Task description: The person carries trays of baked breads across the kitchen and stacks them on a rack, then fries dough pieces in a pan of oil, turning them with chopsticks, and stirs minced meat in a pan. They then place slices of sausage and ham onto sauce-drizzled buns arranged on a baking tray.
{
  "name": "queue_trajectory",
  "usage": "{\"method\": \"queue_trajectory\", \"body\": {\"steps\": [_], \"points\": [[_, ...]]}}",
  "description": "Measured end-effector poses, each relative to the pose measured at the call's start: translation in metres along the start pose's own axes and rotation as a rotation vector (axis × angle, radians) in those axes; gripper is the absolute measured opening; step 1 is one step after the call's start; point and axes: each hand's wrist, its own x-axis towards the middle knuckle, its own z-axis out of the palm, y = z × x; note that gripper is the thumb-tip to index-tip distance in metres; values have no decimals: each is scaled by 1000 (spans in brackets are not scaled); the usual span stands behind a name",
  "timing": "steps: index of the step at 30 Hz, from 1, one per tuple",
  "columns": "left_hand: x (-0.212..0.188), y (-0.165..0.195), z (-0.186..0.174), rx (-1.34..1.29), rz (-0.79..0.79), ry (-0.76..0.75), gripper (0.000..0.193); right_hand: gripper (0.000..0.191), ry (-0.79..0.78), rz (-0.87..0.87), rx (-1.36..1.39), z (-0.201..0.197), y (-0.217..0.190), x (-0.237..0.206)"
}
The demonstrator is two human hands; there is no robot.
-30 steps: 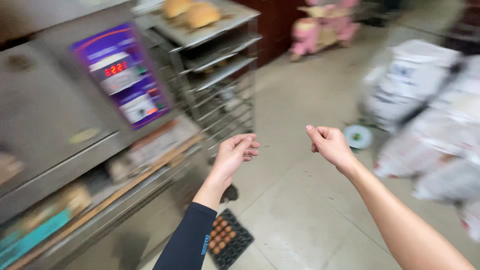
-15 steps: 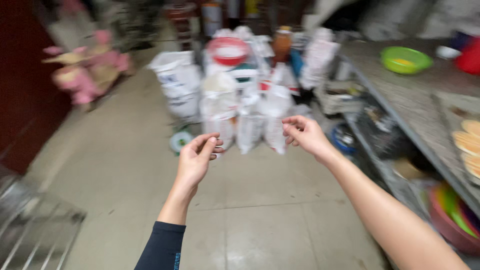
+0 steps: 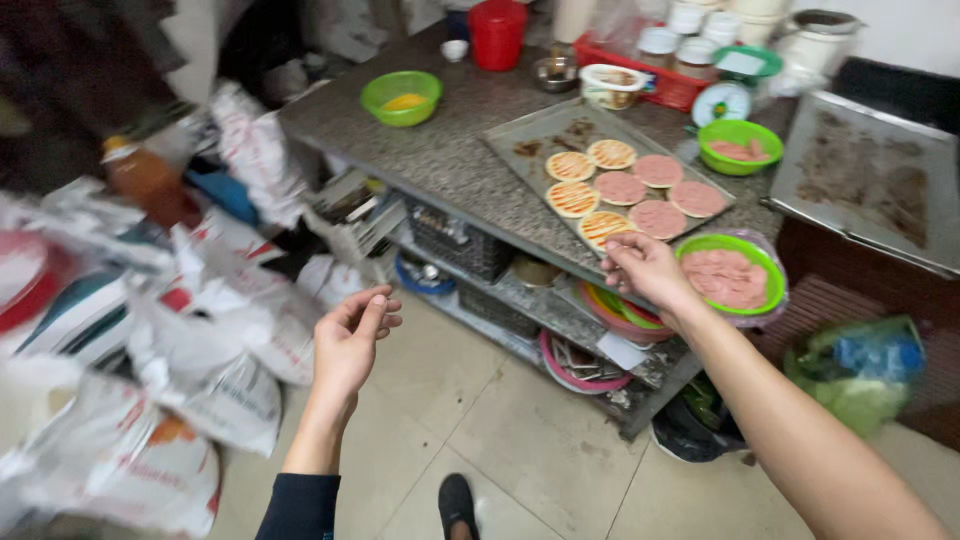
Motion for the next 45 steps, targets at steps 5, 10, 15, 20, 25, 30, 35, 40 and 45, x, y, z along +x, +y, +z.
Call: {"method": "queue_trajectory", "body": {"steps": [5, 10, 15, 20, 25, 30, 35, 40, 45], "points": [[152, -25, 83, -27, -6, -288, 31, 24, 372, -10, -78, -93, 14, 38], [261, -41, 178, -64, 1, -539, 30, 38, 729, 32, 76, -146, 48, 28], [312, -57, 286, -68, -82, -758, 27, 21, 939, 235, 68, -171, 81, 14], [328, -73, 387, -77, -102, -939, 27, 28, 976, 320, 64, -195, 95, 18], [334, -87, 463, -46, -61, -1072, 26, 35, 870, 415, -170, -224, 114, 62], [341, -102, 513, 48, -142, -1124, 26, 37, 674, 249, -555, -220, 138, 109], [359, -117, 544, 46, -244, -1192, 26, 62, 482, 275, -958, -209, 146, 138], [381, -131, 566, 62, -283, -1242, 26, 71, 433, 217, -1265, -194, 143, 158], [401, -137, 576, 58, -310, -1315, 26, 47, 363, 457, -1304, -193, 137, 170]]}}
